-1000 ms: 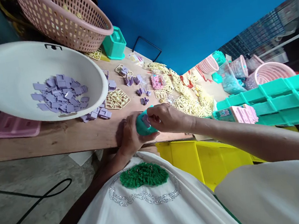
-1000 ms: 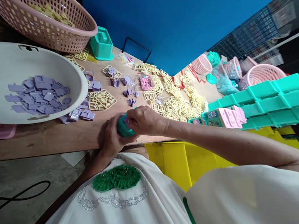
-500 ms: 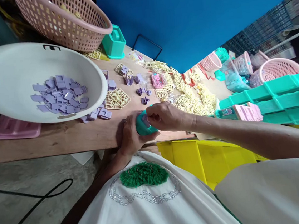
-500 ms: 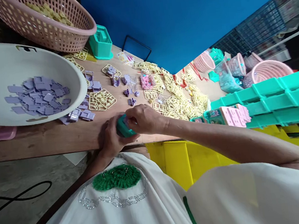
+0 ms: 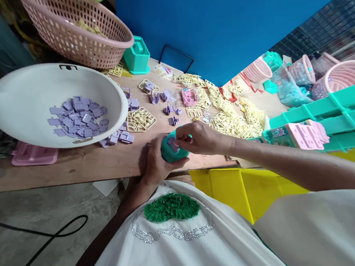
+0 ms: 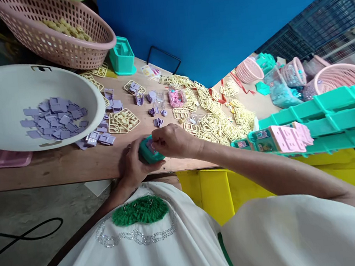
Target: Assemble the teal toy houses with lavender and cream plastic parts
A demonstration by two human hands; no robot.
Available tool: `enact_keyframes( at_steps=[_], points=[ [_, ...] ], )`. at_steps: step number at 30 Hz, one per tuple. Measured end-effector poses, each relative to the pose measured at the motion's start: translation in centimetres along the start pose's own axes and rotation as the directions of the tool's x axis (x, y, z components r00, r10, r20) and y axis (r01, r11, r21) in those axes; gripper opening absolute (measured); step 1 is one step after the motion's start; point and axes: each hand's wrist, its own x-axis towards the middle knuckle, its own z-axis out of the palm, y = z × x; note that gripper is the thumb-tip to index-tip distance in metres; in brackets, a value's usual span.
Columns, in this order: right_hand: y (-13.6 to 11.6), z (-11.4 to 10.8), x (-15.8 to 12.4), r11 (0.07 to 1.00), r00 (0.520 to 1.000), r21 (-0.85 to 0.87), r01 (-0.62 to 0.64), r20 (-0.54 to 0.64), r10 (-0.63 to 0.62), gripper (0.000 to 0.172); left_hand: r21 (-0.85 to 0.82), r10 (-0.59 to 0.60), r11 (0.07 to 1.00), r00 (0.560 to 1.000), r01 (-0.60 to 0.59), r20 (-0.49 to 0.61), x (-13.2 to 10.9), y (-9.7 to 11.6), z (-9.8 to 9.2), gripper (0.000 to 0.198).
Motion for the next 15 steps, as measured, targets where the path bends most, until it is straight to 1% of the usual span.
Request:
enact_keyframes(
  at_steps=[1, 2, 4, 5, 6, 7, 8, 9, 10, 11, 13, 14, 15],
  points=[
    [0.6, -0.3, -0.5, 0.999, 0.999, 0.032, -0.008, -0.042, 0.01, 0.018, -0.002, 0.016, 1.0, 1.0, -0.016, 0.001, 0.0, 0.0, -0.1, 0.079],
    [1.4, -0.5, -1.1, 0.998, 0.993, 0.057, -0.033, -0.115, 0.039, 0.022, -0.001, 0.037, 0.999, 0.999, -0.037, 0.003, 0.1, -0.1, -0.2, 0.078],
    [3.1, -0.2, -2.4, 0.983, 0.953, 0.133, -0.128, -0.256, 0.159, 0.032, 0.002, 0.083, 0.997, 0.996, -0.083, 0.027, 0.3, -0.2, -0.6, 0.075],
    [4.0, 0.3, -3.0, 0.962, 0.934, 0.209, -0.177, -0.271, 0.231, 0.038, -0.001, 0.101, 0.995, 0.994, -0.101, 0.05, 0.4, -0.3, -0.8, 0.074],
    [4.7, 1.1, -3.5, 0.928, 0.927, 0.307, -0.211, -0.239, 0.29, 0.046, -0.009, 0.111, 0.994, 0.991, -0.111, 0.08, 0.5, -0.4, -1.2, 0.073],
    [5.2, 2.1, -3.9, 0.883, 0.93, 0.412, -0.227, -0.178, 0.323, 0.055, -0.021, 0.116, 0.993, 0.987, -0.114, 0.114, 0.7, -0.6, -1.7, 0.072],
    [5.6, 3.2, -4.2, 0.832, 0.936, 0.506, -0.225, -0.124, 0.329, 0.061, -0.035, 0.114, 0.993, 0.982, -0.11, 0.148, 0.9, -0.6, -2.2, 0.073],
    [5.7, 4.4, -4.4, 0.787, 0.94, 0.581, -0.206, -0.106, 0.324, 0.066, -0.05, 0.106, 0.994, 0.977, -0.099, 0.184, 1.1, -0.7, -2.9, 0.073],
    [5.6, 5.6, -4.5, 0.754, 0.936, 0.634, -0.171, -0.134, 0.324, 0.067, -0.062, 0.091, 0.995, 0.971, -0.079, 0.221, 1.3, -0.6, -3.5, 0.075],
    [5.4, 6.7, -4.5, 0.734, 0.922, 0.667, -0.128, -0.193, 0.336, 0.067, -0.074, 0.07, 0.996, 0.963, -0.053, 0.261, 1.6, -0.4, -4.1, 0.077],
    [4.6, 8.7, -4.4, 0.709, 0.871, 0.704, -0.041, -0.322, 0.371, 0.063, -0.108, 0.01, 0.994, 0.942, 0.028, 0.336, 1.9, 0.3, -5.0, 0.08],
    [4.2, 9.5, -4.4, 0.702, 0.846, 0.712, -0.001, -0.374, 0.38, 0.06, -0.129, -0.034, 0.988, 0.936, 0.084, 0.351, 1.9, 0.8, -5.2, 0.078],
    [3.8, 10.3, -4.3, 0.706, 0.826, 0.707, 0.035, -0.418, 0.378, 0.057, -0.146, -0.087, 0.979, 0.939, 0.143, 0.334, 1.8, 1.4, -5.3, 0.074]
  ],
)
